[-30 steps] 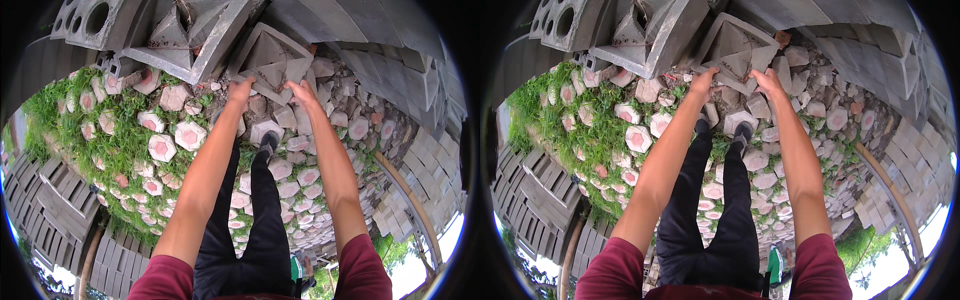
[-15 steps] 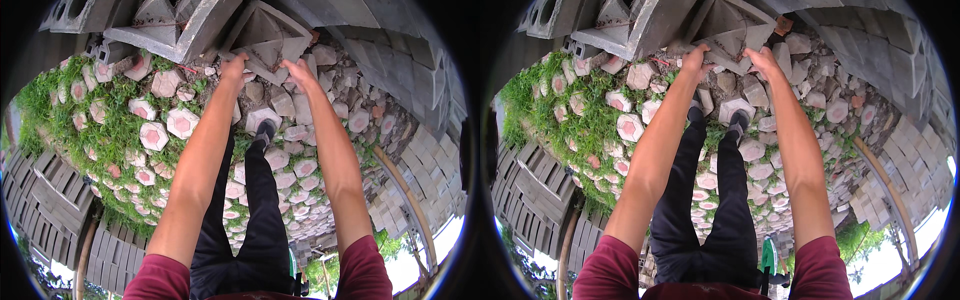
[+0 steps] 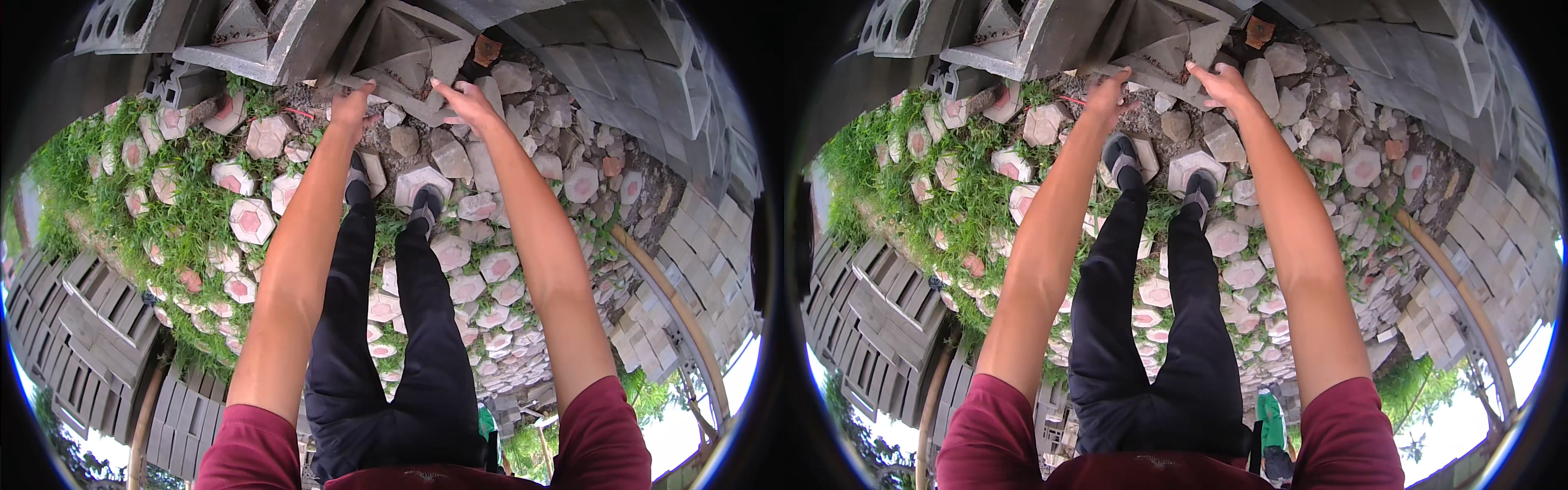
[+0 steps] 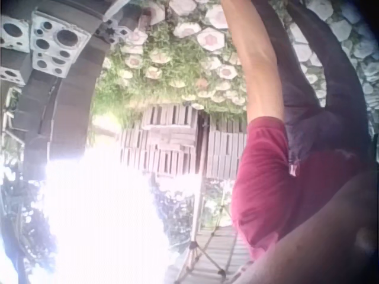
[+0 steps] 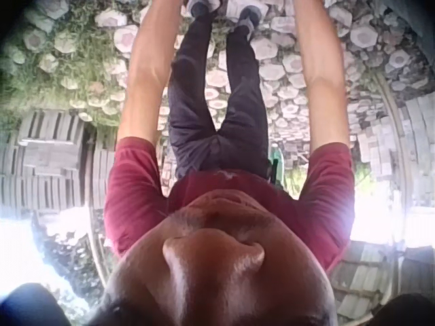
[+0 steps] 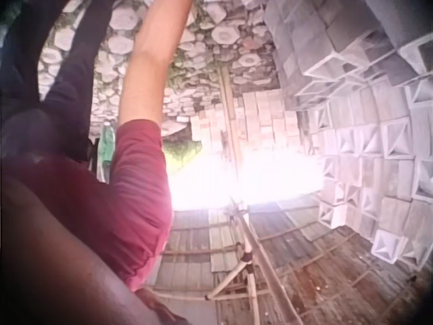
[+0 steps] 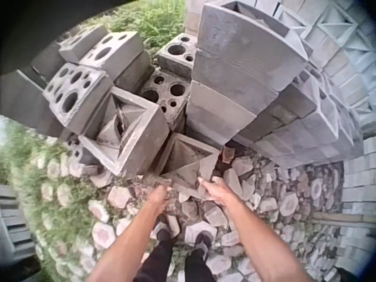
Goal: The person picks up decorative concrete blocks by hand and places them onto stacks of identical blocks in an outdoor yard.
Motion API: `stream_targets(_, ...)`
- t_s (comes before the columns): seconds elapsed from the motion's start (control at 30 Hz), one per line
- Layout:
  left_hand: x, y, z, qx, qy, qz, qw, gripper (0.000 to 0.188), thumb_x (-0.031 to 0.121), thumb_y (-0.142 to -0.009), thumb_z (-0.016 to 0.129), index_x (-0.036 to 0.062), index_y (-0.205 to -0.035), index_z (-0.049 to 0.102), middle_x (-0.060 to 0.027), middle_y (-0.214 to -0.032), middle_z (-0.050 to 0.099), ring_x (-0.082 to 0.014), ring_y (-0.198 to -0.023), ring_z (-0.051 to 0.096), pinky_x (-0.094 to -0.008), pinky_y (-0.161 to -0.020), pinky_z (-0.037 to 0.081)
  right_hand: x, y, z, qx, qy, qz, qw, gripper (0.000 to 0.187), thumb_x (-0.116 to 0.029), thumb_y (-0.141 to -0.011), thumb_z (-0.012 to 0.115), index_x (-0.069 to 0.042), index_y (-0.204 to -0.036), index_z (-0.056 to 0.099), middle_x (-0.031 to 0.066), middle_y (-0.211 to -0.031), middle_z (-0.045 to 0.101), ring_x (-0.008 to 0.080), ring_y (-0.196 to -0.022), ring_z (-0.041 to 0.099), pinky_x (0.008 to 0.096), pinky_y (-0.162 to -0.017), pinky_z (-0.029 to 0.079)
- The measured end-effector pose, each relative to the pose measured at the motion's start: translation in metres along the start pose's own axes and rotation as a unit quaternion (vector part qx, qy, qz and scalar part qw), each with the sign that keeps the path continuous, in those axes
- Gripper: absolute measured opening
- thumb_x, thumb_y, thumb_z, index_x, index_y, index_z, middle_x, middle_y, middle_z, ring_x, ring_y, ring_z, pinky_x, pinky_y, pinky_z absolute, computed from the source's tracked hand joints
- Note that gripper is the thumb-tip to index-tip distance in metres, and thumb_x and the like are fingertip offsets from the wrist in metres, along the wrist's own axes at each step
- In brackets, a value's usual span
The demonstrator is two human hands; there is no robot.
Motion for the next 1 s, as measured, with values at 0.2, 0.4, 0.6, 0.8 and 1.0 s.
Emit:
stream_targets(0.2, 0.033, 0.078, -0.056, 0.01, -0.162, 0.102, 0.981, 0.053, 0.028, -0.091, 0.061, 0.0036, -0.135, 0.045, -0.0125, -0.134, 0.051, -0.0253, -0.125, 0.047, -0.0455, -0.09, 0.048, -0.025, 0.088, -0.024, 0.035, 0.287, -0.144, 0.946, 0.086, -0.057, -0.079, 0.068, 0.011, -0.128, 0.049, 0.0289, -0.117, 0.061, 0.0352, -0.11, 0.062, 0.0389, -0.093, 0.048)
stream_targets(0.4, 0.07, 0.274, -0.089, -0.025, -0.127, 0.169, 0.977, 0.048, 0.031, -0.094, 0.06, 0.0021, -0.131, 0.05, -0.0081, -0.122, 0.061, -0.0166, -0.111, 0.058, -0.0344, -0.088, 0.048, -0.065, 0.259, -0.02, -0.054, 0.144, -0.203, 0.967, 0.06, -0.037, -0.089, 0.067, 0.005, -0.128, 0.051, 0.0185, -0.111, 0.066, 0.0228, -0.099, 0.065, 0.0325, -0.082, 0.051)
stream_targets(0.6, 0.057, 0.478, -0.132, 0.004, -0.021, 0.249, 0.968, 0.039, 0.023, -0.097, 0.055, 0.0017, -0.13, 0.051, -0.0087, -0.12, 0.062, -0.0163, -0.108, 0.06, -0.0322, -0.088, 0.049, -0.116, 0.449, 0.021, -0.193, -0.065, -0.235, 0.951, 0.048, -0.031, -0.095, 0.061, 0.002, -0.128, 0.051, 0.0123, -0.113, 0.065, 0.016, -0.099, 0.063, 0.0283, -0.081, 0.05)
stream_targets(0.8, -0.03, 0.622, -0.17, 0.094, 0.136, 0.245, 0.955, 0.037, 0.022, -0.097, 0.055, 0.0016, -0.128, 0.051, -0.0095, -0.118, 0.063, -0.0163, -0.105, 0.061, -0.0309, -0.084, 0.05, -0.088, 0.564, 0.075, -0.244, -0.052, -0.161, 0.955, 0.035, -0.027, -0.096, 0.058, 0.0, -0.12, 0.056, 0.0114, -0.106, 0.067, 0.0157, -0.093, 0.065, 0.0278, -0.078, 0.051)
stream_targets(1.0, -0.141, 0.698, -0.219, 0.259, 0.262, 0.201, 0.908, 0.035, 0.024, -0.095, 0.057, 0.0043, -0.124, 0.055, -0.009, -0.114, 0.064, -0.0159, -0.101, 0.062, -0.0311, -0.081, 0.051, -0.053, 0.637, 0.154, -0.343, 0.12, -0.233, 0.902, 0.027, -0.022, -0.097, 0.057, -0.001, -0.112, 0.06, 0.0072, -0.099, 0.069, 0.0119, -0.086, 0.065, 0.0255, -0.072, 0.051)
Point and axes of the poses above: each hand's wrist, its own y-axis away from the middle knuckle, its own z-axis out of the palm, x = y × z, the point moved 1 cm from there along -y, towards the middle knuckle
